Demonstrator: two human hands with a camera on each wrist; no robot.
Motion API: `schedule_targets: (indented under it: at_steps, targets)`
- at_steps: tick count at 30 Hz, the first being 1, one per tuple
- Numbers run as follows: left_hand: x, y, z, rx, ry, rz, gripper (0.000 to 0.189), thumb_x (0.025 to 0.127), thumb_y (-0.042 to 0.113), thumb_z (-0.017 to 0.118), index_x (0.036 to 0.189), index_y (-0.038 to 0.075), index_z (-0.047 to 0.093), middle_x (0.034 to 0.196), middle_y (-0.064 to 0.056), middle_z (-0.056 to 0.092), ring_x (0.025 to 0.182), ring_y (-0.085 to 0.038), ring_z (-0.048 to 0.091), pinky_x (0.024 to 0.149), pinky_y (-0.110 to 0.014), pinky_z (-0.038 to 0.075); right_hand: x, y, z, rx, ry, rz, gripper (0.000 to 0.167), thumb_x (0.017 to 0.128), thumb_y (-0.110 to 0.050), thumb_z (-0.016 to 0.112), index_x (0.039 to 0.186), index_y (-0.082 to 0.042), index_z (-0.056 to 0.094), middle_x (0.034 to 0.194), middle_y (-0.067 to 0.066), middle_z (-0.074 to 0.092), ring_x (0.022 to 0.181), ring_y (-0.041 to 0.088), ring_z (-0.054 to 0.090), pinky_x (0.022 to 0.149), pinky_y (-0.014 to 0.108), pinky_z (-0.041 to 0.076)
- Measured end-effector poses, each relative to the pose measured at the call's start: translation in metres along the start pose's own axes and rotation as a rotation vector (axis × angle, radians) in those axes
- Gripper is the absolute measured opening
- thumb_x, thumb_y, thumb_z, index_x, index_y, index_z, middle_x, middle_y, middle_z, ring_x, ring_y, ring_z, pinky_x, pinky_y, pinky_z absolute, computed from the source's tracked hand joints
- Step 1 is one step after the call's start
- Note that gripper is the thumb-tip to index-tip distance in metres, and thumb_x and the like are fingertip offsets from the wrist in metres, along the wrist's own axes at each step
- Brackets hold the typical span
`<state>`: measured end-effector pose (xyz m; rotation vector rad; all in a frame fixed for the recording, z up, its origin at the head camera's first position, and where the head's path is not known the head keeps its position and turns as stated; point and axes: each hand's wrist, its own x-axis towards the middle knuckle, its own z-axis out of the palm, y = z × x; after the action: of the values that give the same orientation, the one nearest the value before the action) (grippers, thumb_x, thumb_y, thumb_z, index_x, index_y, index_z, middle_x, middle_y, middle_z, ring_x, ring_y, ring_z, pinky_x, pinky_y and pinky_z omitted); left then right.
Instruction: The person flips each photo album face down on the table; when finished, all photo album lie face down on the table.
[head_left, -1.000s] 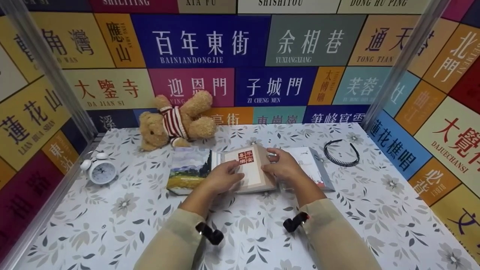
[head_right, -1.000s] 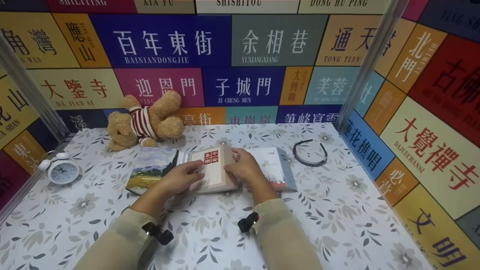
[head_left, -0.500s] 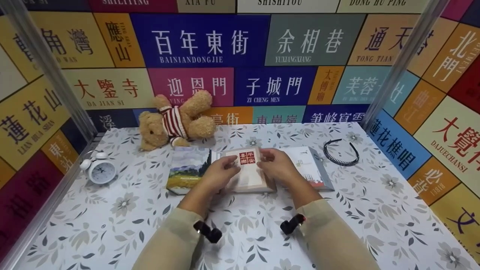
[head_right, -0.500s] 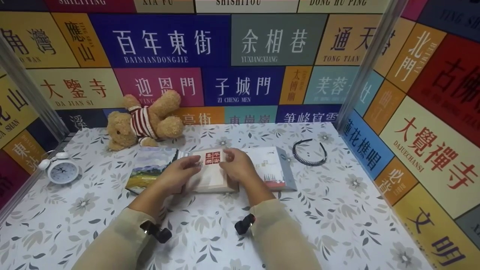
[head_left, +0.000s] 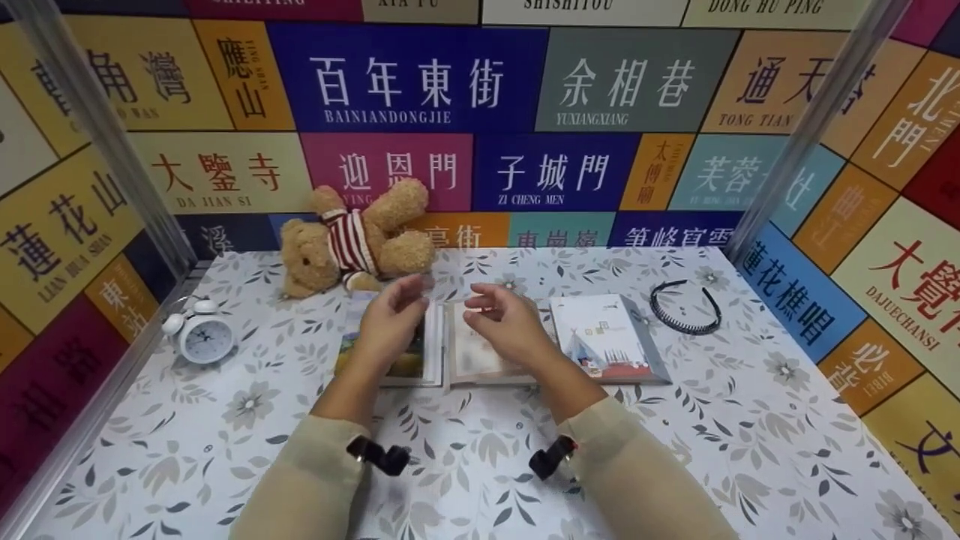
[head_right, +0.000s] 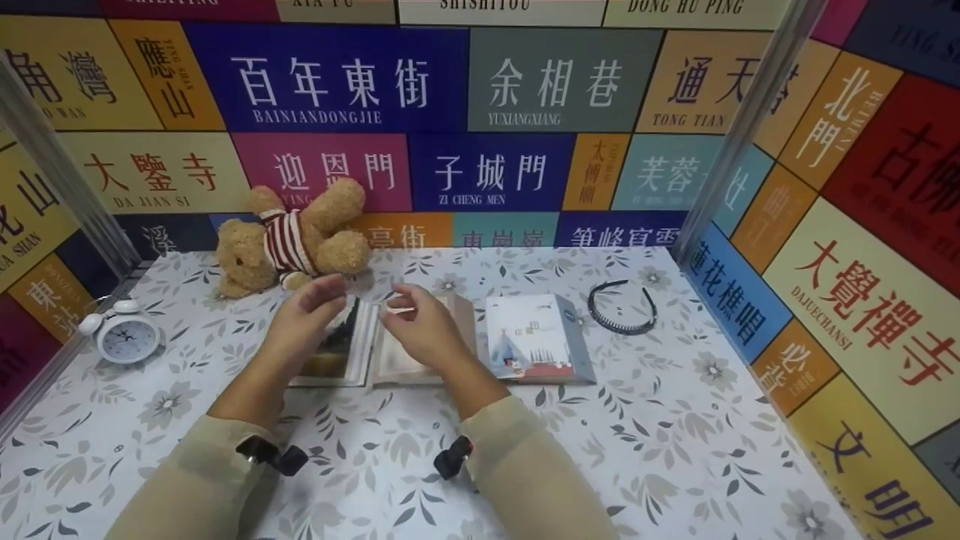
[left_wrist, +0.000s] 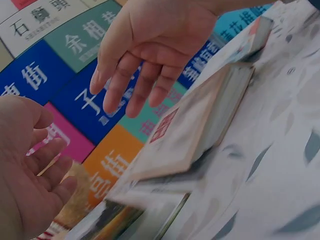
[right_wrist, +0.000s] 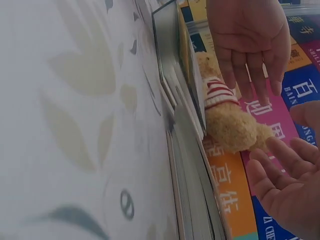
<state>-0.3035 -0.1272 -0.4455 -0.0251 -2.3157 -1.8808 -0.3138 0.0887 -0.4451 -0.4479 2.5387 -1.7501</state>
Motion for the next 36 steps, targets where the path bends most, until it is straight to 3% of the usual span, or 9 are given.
schedule_targets:
  at_steps: [3,8,13,21,25,30,36]
  targets:
    - [0.001,-0.003,-0.025,0.024,0.03,-0.022,0.048,0.105,0.018,0.064,0.151,0.006,0.058,0.153,-0.017,0.061,0.145,-0.031,0.057,0.123,-0.045,0.046,0.006,-0.005,0.015,0.027,-0.056,0.0,0.054,0.101,-0.023,0.074,0.152,-0.01,0.058,0.14,0.011,0.072,0.127,0.032,0.071,0.106,0.042,0.06]
    - [0.003,-0.013,-0.064,0.084,0.076,-0.141,0.054,0.106,0.026,0.061,0.157,0.009,0.053,0.162,-0.013,0.054,0.155,-0.029,0.045,0.129,-0.044,0.04,0.016,-0.008,0.036,0.098,-0.126,0.062,0.058,0.101,-0.025,0.074,0.155,-0.013,0.055,0.152,0.015,0.064,0.136,0.033,0.065,0.113,0.043,0.057]
    - [0.006,-0.025,-0.086,0.098,0.08,-0.236,0.064,0.106,0.029,0.062,0.164,0.009,0.042,0.171,-0.012,0.043,0.161,-0.031,0.036,0.133,-0.045,0.033,0.021,-0.009,0.051,0.129,-0.155,0.113,0.062,0.101,-0.027,0.075,0.157,-0.016,0.053,0.159,0.013,0.058,0.143,0.031,0.061,0.116,0.044,0.055]
    - [0.007,-0.036,-0.092,0.096,-0.009,-0.364,0.075,0.108,0.031,0.059,0.171,0.011,0.025,0.178,-0.011,0.029,0.165,-0.031,0.027,0.135,-0.049,0.027,0.023,-0.004,0.069,0.142,-0.163,0.139,0.065,0.101,-0.029,0.075,0.16,-0.015,0.05,0.162,0.011,0.055,0.147,0.033,0.055,0.117,0.045,0.054]
    - [0.009,-0.04,-0.089,0.171,-0.064,-0.417,0.077,0.108,0.033,0.059,0.172,0.011,0.022,0.178,-0.014,0.027,0.166,-0.033,0.025,0.136,-0.05,0.024,0.02,0.0,0.076,0.125,-0.165,0.158,0.067,0.101,-0.029,0.075,0.162,-0.015,0.048,0.165,0.01,0.051,0.152,0.036,0.05,0.12,0.046,0.051]
    - [0.011,-0.046,-0.087,0.262,-0.099,-0.439,0.075,0.108,0.03,0.058,0.171,0.01,0.024,0.177,-0.019,0.027,0.166,-0.036,0.024,0.136,-0.052,0.022,0.016,0.003,0.082,0.109,-0.167,0.164,0.069,0.101,-0.028,0.074,0.163,-0.014,0.046,0.168,0.011,0.047,0.158,0.035,0.043,0.127,0.046,0.042]
    - [0.011,-0.048,-0.089,0.263,-0.083,-0.443,0.073,0.108,0.024,0.059,0.171,0.01,0.026,0.176,-0.018,0.03,0.165,-0.035,0.026,0.136,-0.052,0.023,0.014,0.004,0.086,0.095,-0.197,0.172,0.071,0.101,-0.027,0.074,0.164,-0.012,0.044,0.17,0.011,0.045,0.16,0.031,0.04,0.131,0.044,0.037]
